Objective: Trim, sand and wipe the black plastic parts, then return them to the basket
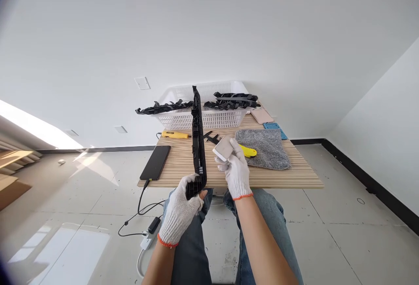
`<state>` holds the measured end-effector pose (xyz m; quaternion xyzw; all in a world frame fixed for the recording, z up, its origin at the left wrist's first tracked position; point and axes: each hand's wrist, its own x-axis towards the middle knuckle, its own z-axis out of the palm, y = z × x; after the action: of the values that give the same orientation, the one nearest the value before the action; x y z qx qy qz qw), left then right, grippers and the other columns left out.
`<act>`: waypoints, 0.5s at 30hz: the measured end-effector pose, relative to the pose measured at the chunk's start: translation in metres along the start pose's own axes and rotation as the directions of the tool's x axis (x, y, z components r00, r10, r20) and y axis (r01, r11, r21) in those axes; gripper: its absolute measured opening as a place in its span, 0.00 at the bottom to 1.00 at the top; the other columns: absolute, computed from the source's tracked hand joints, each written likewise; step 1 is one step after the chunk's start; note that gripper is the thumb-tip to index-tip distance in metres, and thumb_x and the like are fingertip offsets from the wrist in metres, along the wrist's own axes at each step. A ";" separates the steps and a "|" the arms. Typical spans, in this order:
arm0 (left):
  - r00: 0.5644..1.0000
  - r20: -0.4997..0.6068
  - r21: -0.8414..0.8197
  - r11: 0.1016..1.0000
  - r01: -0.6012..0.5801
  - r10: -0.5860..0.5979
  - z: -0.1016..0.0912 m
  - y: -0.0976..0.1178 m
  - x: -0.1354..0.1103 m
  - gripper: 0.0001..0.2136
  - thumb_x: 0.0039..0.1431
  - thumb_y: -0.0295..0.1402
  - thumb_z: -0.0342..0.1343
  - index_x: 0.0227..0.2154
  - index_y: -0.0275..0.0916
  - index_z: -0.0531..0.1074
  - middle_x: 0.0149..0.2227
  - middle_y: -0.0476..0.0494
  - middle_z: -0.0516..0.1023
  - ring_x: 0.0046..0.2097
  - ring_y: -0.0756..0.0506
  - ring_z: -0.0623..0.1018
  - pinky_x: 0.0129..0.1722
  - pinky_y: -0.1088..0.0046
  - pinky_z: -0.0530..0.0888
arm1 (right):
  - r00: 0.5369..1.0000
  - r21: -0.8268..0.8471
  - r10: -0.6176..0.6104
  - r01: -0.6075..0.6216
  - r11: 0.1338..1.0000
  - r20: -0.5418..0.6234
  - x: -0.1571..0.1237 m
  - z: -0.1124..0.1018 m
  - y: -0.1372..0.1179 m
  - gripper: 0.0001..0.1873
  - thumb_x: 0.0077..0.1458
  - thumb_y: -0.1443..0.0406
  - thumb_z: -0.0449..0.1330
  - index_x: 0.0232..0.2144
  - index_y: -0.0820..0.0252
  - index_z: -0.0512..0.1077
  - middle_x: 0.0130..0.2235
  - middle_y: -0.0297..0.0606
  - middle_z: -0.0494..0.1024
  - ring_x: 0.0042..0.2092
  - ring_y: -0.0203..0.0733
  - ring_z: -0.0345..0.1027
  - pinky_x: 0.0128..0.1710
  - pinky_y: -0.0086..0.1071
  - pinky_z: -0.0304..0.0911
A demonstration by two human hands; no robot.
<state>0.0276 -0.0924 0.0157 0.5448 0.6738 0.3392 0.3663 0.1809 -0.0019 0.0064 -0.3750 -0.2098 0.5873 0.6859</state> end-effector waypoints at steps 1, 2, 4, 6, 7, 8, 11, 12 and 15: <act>1.000 0.027 -0.067 0.998 -0.013 0.015 0.000 -0.002 0.001 0.16 0.54 0.32 0.60 0.47 0.45 0.72 0.28 0.53 0.79 0.28 0.48 0.77 0.33 0.73 0.73 | 1.000 0.014 0.021 -0.022 1.000 0.019 -0.009 -0.002 -0.002 0.34 0.38 0.58 0.72 0.51 0.49 0.73 0.38 0.32 0.81 0.23 0.34 0.71 0.16 0.24 0.57; 0.998 0.059 -0.129 0.991 -0.027 0.035 -0.001 -0.004 0.002 0.16 0.56 0.32 0.59 0.49 0.46 0.71 0.27 0.54 0.78 0.27 0.49 0.76 0.31 0.73 0.73 | 0.999 0.012 0.044 -0.045 0.999 0.023 -0.018 -0.003 -0.002 0.32 0.40 0.56 0.71 0.50 0.50 0.74 0.39 0.33 0.81 0.25 0.36 0.72 0.16 0.25 0.59; 0.991 0.102 -0.181 0.981 -0.070 0.089 -0.003 -0.004 0.006 0.16 0.57 0.32 0.57 0.49 0.46 0.70 0.28 0.54 0.78 0.27 0.50 0.76 0.30 0.74 0.73 | 0.996 -0.061 0.091 -0.089 0.994 0.023 -0.039 -0.005 0.000 0.29 0.44 0.51 0.69 0.49 0.52 0.77 0.42 0.37 0.82 0.30 0.40 0.75 0.18 0.28 0.64; 0.981 0.136 -0.114 0.986 -0.120 0.136 -0.005 -0.003 0.011 0.16 0.53 0.29 0.58 0.46 0.45 0.71 0.30 0.54 0.78 0.28 0.50 0.76 0.29 0.76 0.72 | 0.990 -0.210 0.137 -0.127 0.970 0.037 -0.056 -0.007 0.004 0.28 0.43 0.51 0.72 0.47 0.55 0.79 0.44 0.41 0.82 0.38 0.46 0.77 0.26 0.32 0.72; 0.976 0.157 -0.061 0.988 -0.142 0.150 -0.007 -0.002 0.013 0.15 0.51 0.28 0.59 0.44 0.44 0.72 0.29 0.54 0.78 0.28 0.50 0.76 0.29 0.76 0.71 | 0.991 -0.279 0.136 -0.124 0.952 0.021 -0.063 -0.008 0.006 0.28 0.42 0.52 0.73 0.45 0.56 0.80 0.45 0.42 0.82 0.41 0.47 0.77 0.31 0.34 0.74; 0.972 0.175 -0.015 0.987 -0.159 0.159 -0.008 -0.001 0.015 0.14 0.49 0.27 0.60 0.41 0.44 0.72 0.27 0.55 0.77 0.27 0.51 0.75 0.28 0.77 0.70 | 0.994 -0.335 0.109 -0.108 0.936 -0.015 -0.067 -0.009 0.008 0.28 0.40 0.52 0.74 0.44 0.57 0.80 0.46 0.42 0.82 0.43 0.48 0.77 0.34 0.35 0.75; 0.961 0.209 -0.019 0.983 -0.184 0.183 -0.010 -0.001 0.019 0.09 0.51 0.29 0.60 0.36 0.43 0.70 0.25 0.56 0.75 0.25 0.51 0.74 0.27 0.77 0.70 | 0.991 -0.429 -0.031 -0.027 0.903 -0.129 -0.071 -0.017 0.007 0.27 0.42 0.49 0.72 0.43 0.57 0.79 0.44 0.41 0.82 0.41 0.45 0.76 0.34 0.35 0.75; 0.957 0.202 -0.049 0.978 -0.200 0.206 -0.010 -0.002 0.020 0.09 0.51 0.29 0.60 0.36 0.42 0.71 0.27 0.54 0.77 0.27 0.50 0.76 0.29 0.76 0.72 | 0.996 -0.451 -0.020 -0.023 0.892 -0.092 -0.072 -0.020 0.005 0.26 0.43 0.49 0.72 0.42 0.57 0.79 0.42 0.40 0.82 0.39 0.45 0.76 0.33 0.34 0.74; 0.951 0.173 -0.068 0.966 -0.248 0.256 -0.009 -0.002 0.021 0.13 0.47 0.27 0.62 0.38 0.41 0.73 0.37 0.49 0.81 0.37 0.47 0.80 0.36 0.74 0.75 | 0.987 -0.547 0.104 -0.021 0.837 0.121 -0.075 -0.027 0.000 0.23 0.43 0.50 0.72 0.37 0.58 0.80 0.39 0.40 0.82 0.36 0.44 0.76 0.32 0.34 0.74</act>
<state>0.0161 -0.0732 0.0155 0.6462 0.5549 0.3479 0.3918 0.1845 -0.0811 0.0009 -0.5168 -0.4052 0.5515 0.5143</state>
